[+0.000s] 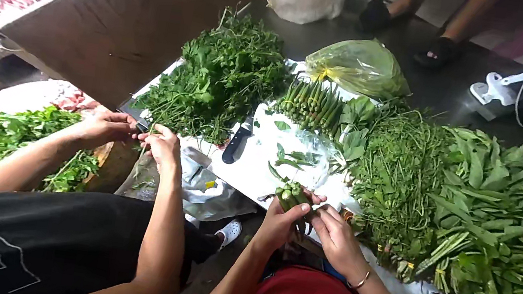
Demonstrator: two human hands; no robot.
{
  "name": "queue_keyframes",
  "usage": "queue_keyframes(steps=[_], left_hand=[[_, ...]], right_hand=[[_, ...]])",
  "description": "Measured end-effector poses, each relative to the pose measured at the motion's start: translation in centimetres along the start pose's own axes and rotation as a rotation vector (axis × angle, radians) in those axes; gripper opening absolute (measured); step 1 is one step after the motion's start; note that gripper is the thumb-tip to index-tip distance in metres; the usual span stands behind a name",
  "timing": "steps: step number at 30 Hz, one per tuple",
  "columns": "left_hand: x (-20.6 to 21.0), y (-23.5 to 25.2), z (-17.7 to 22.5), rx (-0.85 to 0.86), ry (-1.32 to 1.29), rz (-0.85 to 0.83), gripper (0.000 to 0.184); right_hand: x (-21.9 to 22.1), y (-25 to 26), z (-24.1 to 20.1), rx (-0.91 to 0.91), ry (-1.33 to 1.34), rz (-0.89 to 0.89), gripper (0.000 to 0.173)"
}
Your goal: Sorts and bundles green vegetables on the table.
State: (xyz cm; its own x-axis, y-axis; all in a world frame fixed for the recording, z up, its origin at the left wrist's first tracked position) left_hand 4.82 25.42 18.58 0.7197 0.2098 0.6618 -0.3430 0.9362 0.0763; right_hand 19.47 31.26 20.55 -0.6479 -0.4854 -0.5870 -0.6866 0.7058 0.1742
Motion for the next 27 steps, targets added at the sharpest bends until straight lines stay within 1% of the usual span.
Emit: queue_keyframes(steps=[3,5,8,11,13,15,17,20,25,27], left_hand=[[0.7,-0.1,0.1,0.02,0.053,-0.004,0.022],[1.0,-0.2,0.2,0.062,0.154,0.012,0.019],[1.1,-0.1,0.9,0.138,0.457,-0.011,0.024],[1.4,0.1,1.7,0.179,0.726,-0.055,0.027],[1.5,0.1,2.0,0.17,0.85,-0.09,0.031],[1.7,0.1,2.1,0.149,0.955,-0.089,0.032],[1.6,0.2,1.8,0.163,0.996,-0.087,0.031],[1.2,0.2,1.5,0.184,1.009,-0.081,0.033],[0.9,0.0,1.1,0.149,1.114,0.0,0.03],[0.4,-0.1,0.8,0.116,1.144,0.008,0.034]], right_hand=[[-0.7,0.0,0.2,-0.027,-0.088,-0.039,0.042],[-1.9,0.2,0.3,-0.012,-0.096,-0.048,0.039],[-4.3,0.9,0.3,-0.067,-0.021,0.094,0.033],[-5.6,1.9,-0.8,-0.251,0.061,0.176,0.035],[-5.3,2.7,-1.6,-0.397,0.058,0.16,0.035],[-4.7,3.4,-2.3,-0.459,0.0,0.133,0.034],[-4.0,3.8,-2.8,-0.466,-0.061,0.129,0.032],[-3.3,4.1,-2.8,-0.426,-0.111,0.114,0.027],[-2.3,4.4,-2.2,-0.377,-0.125,0.095,0.023],[-2.0,4.5,-2.0,-0.362,-0.111,0.079,0.023]])
Point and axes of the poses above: each hand's wrist, its own y-axis towards the middle knuckle, its own x-axis out of the palm, z = x × y, the point moved 1 cm from there along y, towards the middle knuckle, and after that the axes turned 3 degrees about z, right-handed, at the moved point
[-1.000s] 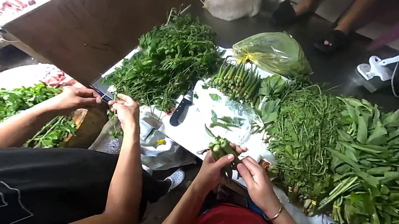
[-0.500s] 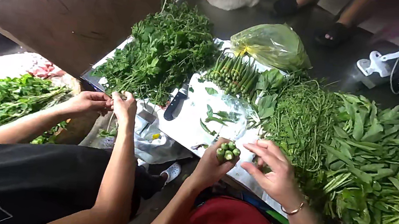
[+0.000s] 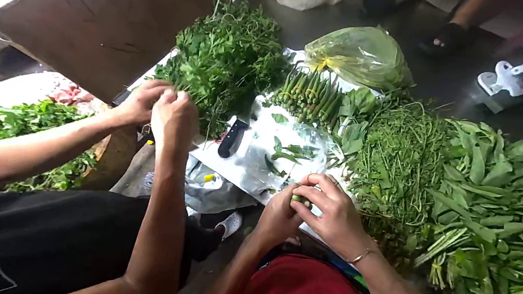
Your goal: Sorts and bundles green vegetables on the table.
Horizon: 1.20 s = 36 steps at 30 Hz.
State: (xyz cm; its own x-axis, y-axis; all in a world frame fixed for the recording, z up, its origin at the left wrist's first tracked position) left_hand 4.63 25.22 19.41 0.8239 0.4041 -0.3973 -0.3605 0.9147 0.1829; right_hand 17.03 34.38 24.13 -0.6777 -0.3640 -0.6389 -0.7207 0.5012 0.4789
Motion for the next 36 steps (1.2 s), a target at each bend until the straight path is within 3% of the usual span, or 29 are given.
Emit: queue_keyframes(steps=[6,10,12,18,22,24,26,28,31,34,36], left_hand=[[-1.1,0.5,0.5,-0.148,0.086,-0.095,0.037],[-1.6,1.0,0.9,-0.213,0.124,-0.152,0.033],[-1.4,1.1,0.5,-0.157,0.157,-0.155,0.032],[-1.2,1.7,1.7,-0.172,0.313,-0.239,0.046],[-1.9,1.9,1.7,-0.111,0.304,-0.098,0.039],[-2.7,2.2,1.3,-0.107,0.271,-0.064,0.039],[-3.5,2.7,0.6,-0.079,0.207,-0.007,0.038],[-4.6,3.3,-0.1,-0.08,0.097,0.042,0.04],[-5.5,4.1,-0.1,-0.157,-0.111,0.066,0.038],[-5.2,4.3,1.0,-0.234,-0.345,0.107,0.019],[-4.6,4.4,1.4,-0.245,-0.533,0.148,0.017]], right_hand=[[-1.6,-0.3,2.0,0.156,0.377,0.091,0.029],[-2.4,-0.4,2.9,0.297,0.472,0.036,0.013],[-2.7,-0.1,2.8,0.346,0.44,-0.073,0.027],[-1.5,1.4,1.2,0.194,0.023,-0.385,0.062],[-0.1,2.1,3.1,0.343,0.098,-0.462,0.067],[0.4,1.7,4.4,0.362,0.166,-0.472,0.056],[0.1,0.9,4.0,0.258,0.121,-0.451,0.043],[0.0,-0.6,2.5,-0.008,0.108,-0.326,0.035],[-0.7,-2.2,-0.5,-0.326,0.315,-0.192,0.032],[-1.2,-2.6,-2.3,-0.404,0.686,-0.137,0.024],[-1.3,-2.9,-2.4,-0.285,0.995,-0.106,0.025]])
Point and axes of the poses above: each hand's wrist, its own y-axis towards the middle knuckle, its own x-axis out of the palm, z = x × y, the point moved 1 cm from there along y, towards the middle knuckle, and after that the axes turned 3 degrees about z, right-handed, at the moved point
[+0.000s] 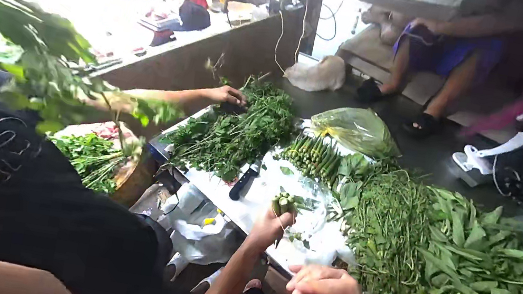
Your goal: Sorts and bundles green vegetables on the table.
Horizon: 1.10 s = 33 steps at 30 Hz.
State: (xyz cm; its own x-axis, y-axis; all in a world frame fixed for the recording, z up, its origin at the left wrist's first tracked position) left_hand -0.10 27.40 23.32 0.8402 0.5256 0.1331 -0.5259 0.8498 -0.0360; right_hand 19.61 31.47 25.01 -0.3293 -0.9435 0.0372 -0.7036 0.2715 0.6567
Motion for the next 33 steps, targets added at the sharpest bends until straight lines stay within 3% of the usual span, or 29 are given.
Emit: queue_keyframes(steps=[4,6,9,13,18,24,29,33], left_hand=[[1.4,-0.6,0.7,0.056,-0.25,0.04,0.017],[1.9,-1.1,1.5,0.09,-0.24,0.059,0.019],[1.8,-1.5,1.7,0.213,-0.001,0.024,0.025],[1.4,-1.9,1.7,0.324,0.522,-0.01,0.039],[0.3,-2.1,0.4,0.175,0.91,-0.072,0.038],[-0.6,-2.4,-0.6,0.11,0.964,-0.095,0.037],[-1.0,-2.2,-1.9,0.178,0.973,-0.141,0.033],[-0.7,-1.4,-2.0,0.114,0.951,-0.178,0.038]], right_hand=[[0.3,0.5,0.6,0.23,0.45,0.51,0.044],[-0.6,1.3,1.7,0.245,0.558,0.629,0.058],[-1.7,2.4,3.5,0.265,0.576,0.688,0.066],[-2.4,4.0,4.3,0.354,0.101,0.543,0.079],[-1.9,5.2,3.7,0.52,-0.562,0.23,0.065],[-1.2,5.6,5.1,0.593,-0.674,0.14,0.034],[-1.7,5.5,5.5,0.665,-0.681,0.116,0.031],[-2.0,5.7,5.8,0.686,-0.694,0.151,0.03]])
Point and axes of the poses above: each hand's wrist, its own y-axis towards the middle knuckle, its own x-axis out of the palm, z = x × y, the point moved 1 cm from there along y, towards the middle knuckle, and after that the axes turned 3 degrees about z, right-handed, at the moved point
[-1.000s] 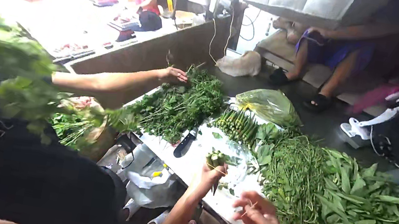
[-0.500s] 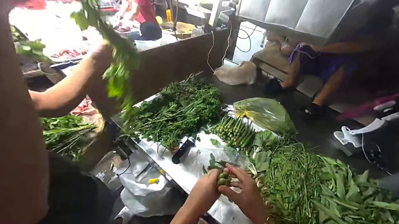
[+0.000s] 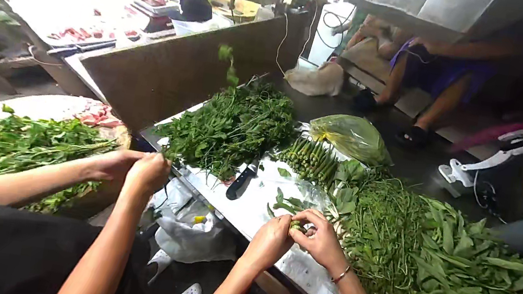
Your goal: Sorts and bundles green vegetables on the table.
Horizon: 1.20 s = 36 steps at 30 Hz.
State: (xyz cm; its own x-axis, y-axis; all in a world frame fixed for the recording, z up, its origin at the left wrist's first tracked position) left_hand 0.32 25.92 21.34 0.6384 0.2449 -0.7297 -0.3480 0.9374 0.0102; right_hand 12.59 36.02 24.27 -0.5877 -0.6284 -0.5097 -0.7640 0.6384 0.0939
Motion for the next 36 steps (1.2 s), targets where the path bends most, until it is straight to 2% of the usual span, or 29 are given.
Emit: queue_keyframes(steps=[5,8,11,13,15,18,20,25,29,30,32,34,36], left_hand=[[0.2,1.4,-0.7,0.06,-0.068,-0.08,0.051],[0.2,2.7,-0.6,0.116,-0.075,-0.124,0.052],[-0.4,4.2,0.5,0.159,-0.124,-0.176,0.055],[-0.6,5.4,1.0,0.185,-0.307,-0.131,0.048],[-0.4,6.4,1.0,0.168,-0.607,-0.074,0.039],[-0.3,6.9,1.4,0.008,-1.032,-0.062,0.037],[-0.1,7.0,1.2,-0.033,-1.123,-0.033,0.041],[0.5,6.6,-1.1,-0.041,-1.105,0.04,0.039],[1.0,6.0,-3.6,-0.116,-1.126,0.138,0.068],[1.2,5.7,-4.2,-0.146,-1.097,0.161,0.069],[1.6,5.3,-5.5,-0.168,-0.984,0.191,0.057],[1.4,5.1,-6.8,-0.139,-0.743,0.174,0.042],[0.9,5.3,-7.8,-0.067,-0.471,0.125,0.043]], right_hand=[[-0.4,0.4,0.1,-0.006,-0.076,-0.01,0.032],[-0.9,0.4,-0.1,0.02,-0.129,0.016,0.034],[-1.8,0.2,0.0,0.026,-0.131,0.127,0.037],[-2.2,0.3,0.7,-0.039,-0.03,0.287,0.046],[-2.2,0.3,1.9,-0.041,0.124,0.383,0.058],[-1.2,0.0,3.7,0.054,0.222,0.294,0.079],[0.4,0.0,4.1,0.151,0.257,0.218,0.085],[4.7,-0.4,4.6,0.312,0.376,0.08,0.049],[6.6,-0.6,5.6,0.386,0.479,-0.12,0.042],[6.9,-0.7,5.7,0.414,0.485,-0.147,0.041],[7.4,-0.7,5.9,0.469,0.479,-0.179,0.04],[7.3,-0.6,6.4,0.489,0.452,-0.201,0.041],[6.3,-0.5,6.9,0.473,0.361,-0.219,0.045]])
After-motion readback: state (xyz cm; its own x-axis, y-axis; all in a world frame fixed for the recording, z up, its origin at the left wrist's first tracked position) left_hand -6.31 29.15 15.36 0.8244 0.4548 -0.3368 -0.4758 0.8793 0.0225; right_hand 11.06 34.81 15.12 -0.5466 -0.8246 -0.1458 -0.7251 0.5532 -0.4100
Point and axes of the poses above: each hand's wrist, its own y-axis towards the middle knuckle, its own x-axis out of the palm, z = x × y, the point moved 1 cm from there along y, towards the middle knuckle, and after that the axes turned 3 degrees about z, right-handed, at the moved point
